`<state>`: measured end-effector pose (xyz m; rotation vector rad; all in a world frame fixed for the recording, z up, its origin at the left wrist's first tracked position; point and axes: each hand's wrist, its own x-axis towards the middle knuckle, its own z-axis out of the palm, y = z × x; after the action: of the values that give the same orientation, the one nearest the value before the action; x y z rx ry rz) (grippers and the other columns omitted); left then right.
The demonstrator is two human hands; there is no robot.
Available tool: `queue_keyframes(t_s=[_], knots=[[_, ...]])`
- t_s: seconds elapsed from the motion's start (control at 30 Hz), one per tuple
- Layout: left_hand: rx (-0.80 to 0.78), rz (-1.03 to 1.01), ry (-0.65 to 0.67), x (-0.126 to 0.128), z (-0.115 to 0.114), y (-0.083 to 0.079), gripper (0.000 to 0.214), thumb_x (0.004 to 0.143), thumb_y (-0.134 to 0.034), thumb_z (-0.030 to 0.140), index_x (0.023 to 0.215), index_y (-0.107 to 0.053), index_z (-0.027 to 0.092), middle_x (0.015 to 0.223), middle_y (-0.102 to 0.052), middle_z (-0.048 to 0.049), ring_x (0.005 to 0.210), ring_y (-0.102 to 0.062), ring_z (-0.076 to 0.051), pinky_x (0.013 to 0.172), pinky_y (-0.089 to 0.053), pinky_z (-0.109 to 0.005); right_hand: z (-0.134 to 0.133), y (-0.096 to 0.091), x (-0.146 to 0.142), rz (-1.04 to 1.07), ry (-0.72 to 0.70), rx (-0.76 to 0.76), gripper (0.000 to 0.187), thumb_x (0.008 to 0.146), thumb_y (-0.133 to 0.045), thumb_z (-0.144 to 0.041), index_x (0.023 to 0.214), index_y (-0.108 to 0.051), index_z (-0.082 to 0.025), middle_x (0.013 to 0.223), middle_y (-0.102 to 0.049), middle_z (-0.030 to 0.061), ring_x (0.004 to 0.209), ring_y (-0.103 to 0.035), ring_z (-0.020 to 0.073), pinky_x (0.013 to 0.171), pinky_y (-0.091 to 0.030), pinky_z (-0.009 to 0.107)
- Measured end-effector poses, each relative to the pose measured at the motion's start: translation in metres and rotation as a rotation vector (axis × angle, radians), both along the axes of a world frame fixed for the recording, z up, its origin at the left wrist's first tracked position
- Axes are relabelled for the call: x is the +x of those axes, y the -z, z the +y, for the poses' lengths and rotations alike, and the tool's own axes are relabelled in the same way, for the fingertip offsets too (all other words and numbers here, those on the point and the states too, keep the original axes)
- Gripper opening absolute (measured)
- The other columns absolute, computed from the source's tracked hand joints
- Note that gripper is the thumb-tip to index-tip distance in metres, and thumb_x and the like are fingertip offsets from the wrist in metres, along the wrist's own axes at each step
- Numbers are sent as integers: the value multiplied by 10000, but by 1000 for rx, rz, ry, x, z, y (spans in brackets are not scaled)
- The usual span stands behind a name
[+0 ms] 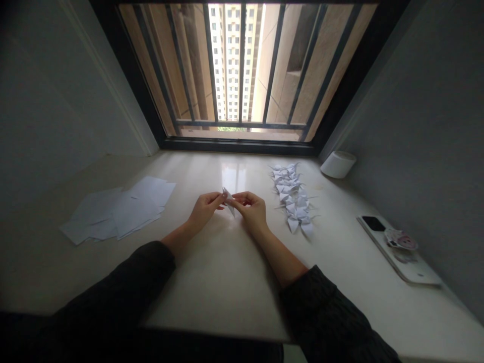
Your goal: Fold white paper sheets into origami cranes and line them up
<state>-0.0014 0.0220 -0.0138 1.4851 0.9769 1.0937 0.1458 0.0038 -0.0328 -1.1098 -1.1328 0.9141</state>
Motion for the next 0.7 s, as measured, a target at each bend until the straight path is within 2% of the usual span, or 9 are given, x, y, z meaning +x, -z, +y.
queue_keyframes(t_s=[0.1, 0.23, 0.43, 0.6, 0.7], knots=[[-20, -20, -68, 1, 1, 1, 385, 723, -603, 518, 716, -688, 142, 695, -653, -46, 668, -587, -145, 597, -487, -245, -1, -2, -1, -43, -2, 9, 330, 569, -776, -417, 778, -696, -175, 721, -690, 38, 640, -606, 163, 628, -485, 301], [-15, -32, -126, 0, 3, 2, 393, 733, -590, 524, 772, -714, 152, 738, -683, -59, 696, -599, -154, 603, -486, -245, 0, -3, -2, -38, -49, 29, 294, 674, -686, -445, 827, -710, -195, 801, -712, 48, 721, -628, 180, 695, -492, 323], [6, -36, -156, 0, 3, 2, 418, 733, -585, 536, 826, -726, 154, 791, -701, -67, 715, -602, -155, 587, -476, -238, 1, -1, -1, -122, -105, -56, 311, 659, -684, -476, 776, -722, -190, 740, -713, 38, 623, -603, 161, 577, -452, 277], [13, 3, -154, 0, 1, 2, 418, 738, -582, 528, 859, -723, 154, 806, -704, -77, 746, -626, -179, 593, -487, -255, -2, -2, 0, -234, -20, 10, 278, 689, -665, -472, 700, -713, -199, 686, -697, 24, 599, -580, 160, 565, -424, 283], [-26, 53, -169, 0, 0, 2, 435, 729, -586, 542, 801, -725, 136, 768, -704, -98, 750, -647, -204, 604, -488, -274, -6, -6, 2, -394, 97, 166, 216, 722, -652, -422, 680, -688, -213, 690, -678, 24, 655, -580, 175, 623, -438, 308]])
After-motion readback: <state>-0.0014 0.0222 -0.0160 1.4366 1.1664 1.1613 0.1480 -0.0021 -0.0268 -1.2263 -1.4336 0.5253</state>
